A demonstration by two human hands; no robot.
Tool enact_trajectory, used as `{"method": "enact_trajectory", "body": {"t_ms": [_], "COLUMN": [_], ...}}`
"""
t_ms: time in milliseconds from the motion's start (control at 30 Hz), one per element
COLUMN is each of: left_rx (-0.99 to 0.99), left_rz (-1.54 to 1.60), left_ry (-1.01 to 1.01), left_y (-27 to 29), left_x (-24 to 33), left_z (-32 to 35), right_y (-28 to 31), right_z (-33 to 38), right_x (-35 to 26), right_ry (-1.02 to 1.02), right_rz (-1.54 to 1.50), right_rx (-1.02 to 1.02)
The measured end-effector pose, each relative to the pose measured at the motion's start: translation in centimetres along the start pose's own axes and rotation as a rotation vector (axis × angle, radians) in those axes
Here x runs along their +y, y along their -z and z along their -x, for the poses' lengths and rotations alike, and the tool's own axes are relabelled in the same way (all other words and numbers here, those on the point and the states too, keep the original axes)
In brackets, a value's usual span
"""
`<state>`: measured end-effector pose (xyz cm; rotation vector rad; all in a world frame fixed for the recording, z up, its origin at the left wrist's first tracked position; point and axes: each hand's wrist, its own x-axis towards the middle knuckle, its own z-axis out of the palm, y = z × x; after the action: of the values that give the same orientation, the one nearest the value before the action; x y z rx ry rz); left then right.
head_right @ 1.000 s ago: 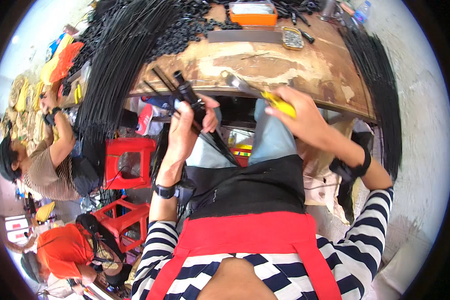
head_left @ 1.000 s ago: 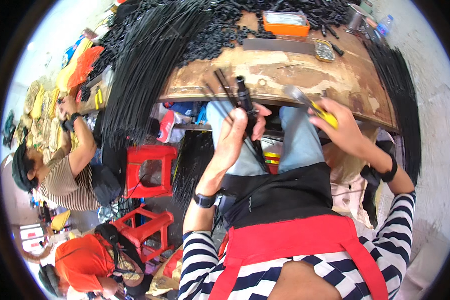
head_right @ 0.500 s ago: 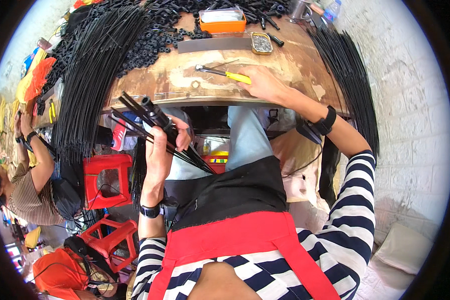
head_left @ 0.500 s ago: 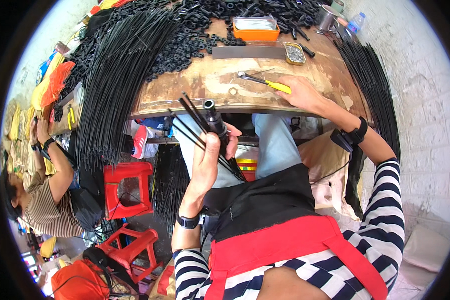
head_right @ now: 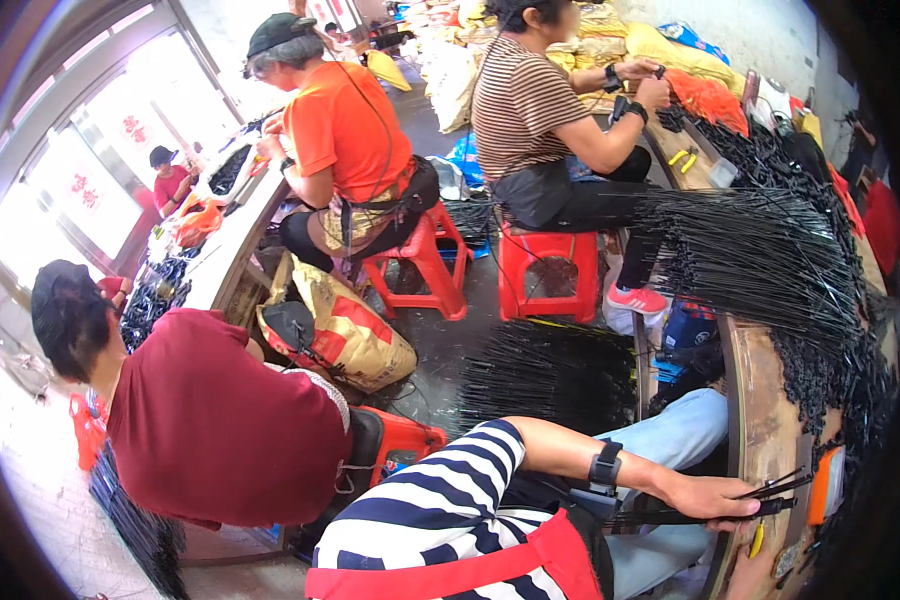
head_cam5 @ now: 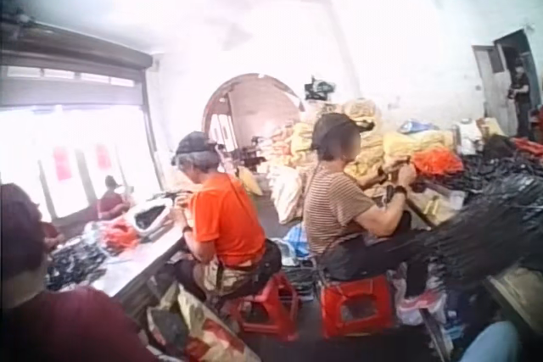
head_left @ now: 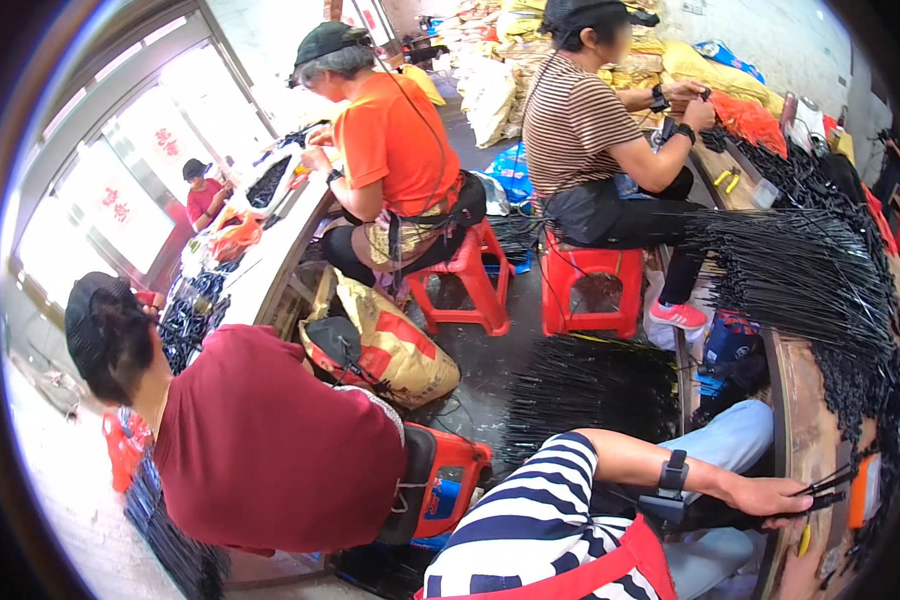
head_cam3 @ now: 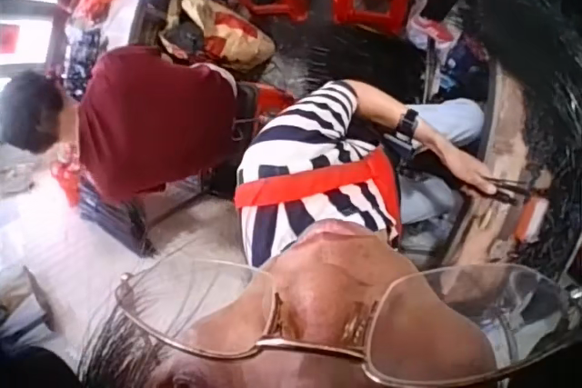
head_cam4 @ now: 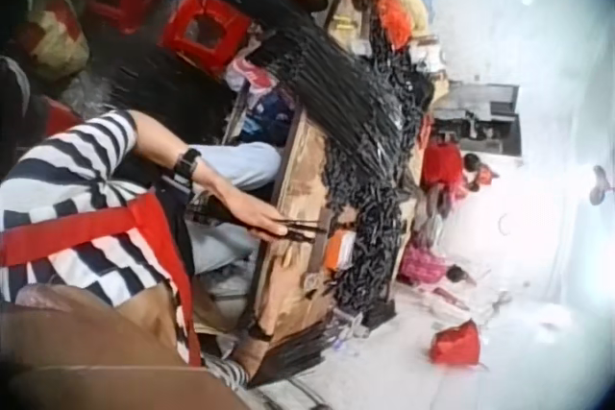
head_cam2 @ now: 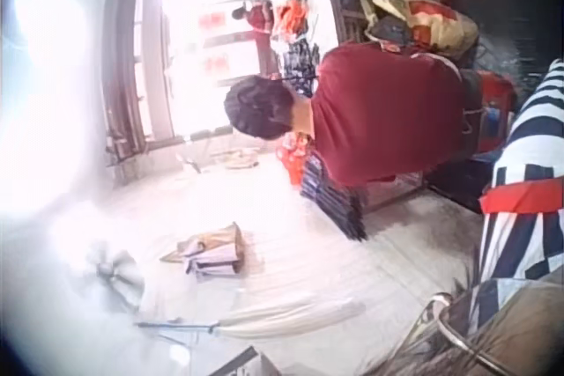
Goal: Worker assembles umbrella frame components using pliers and wires.
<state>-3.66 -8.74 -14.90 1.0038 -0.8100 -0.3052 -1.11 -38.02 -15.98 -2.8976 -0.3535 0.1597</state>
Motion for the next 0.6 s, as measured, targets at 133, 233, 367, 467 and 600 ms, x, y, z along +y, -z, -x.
{"method": "enact_trajectory", "body": {"t_ms": [133, 233, 367, 467, 600], "left_rx": [-0.015, 0.056, 0.012, -0.027, -0.002], "left_rz": [-0.064, -0.091, -0.126, -0.084, -0.123], "left_ry": [-0.007, -0.022, -0.063, -0.065, 0.048], "left_y": [-0.3, -0.7, -2.2, -2.8, -2.7], "left_x": [0.1, 0.7, 2.2, 1.1, 0.0], "left_z": [-0.4, -0.4, 0.1, 0.4, 0.2], "right_y": [0.1, 0.2, 0.2, 0.5, 0.8], "right_z": [-1.2, -1.5, -1.1, 0.0, 2.9], "right_x": [0.8, 0.9, 0.2, -0.7, -1.6], "right_ry": [0.023, 0.037, 0.031, 0.030, -0.038], "right_rz": [-0.151, -0.271, -0.420, -0.528, -0.667], "right_rx": [0.089, 0.159, 0.242, 0.302, 0.398]}}
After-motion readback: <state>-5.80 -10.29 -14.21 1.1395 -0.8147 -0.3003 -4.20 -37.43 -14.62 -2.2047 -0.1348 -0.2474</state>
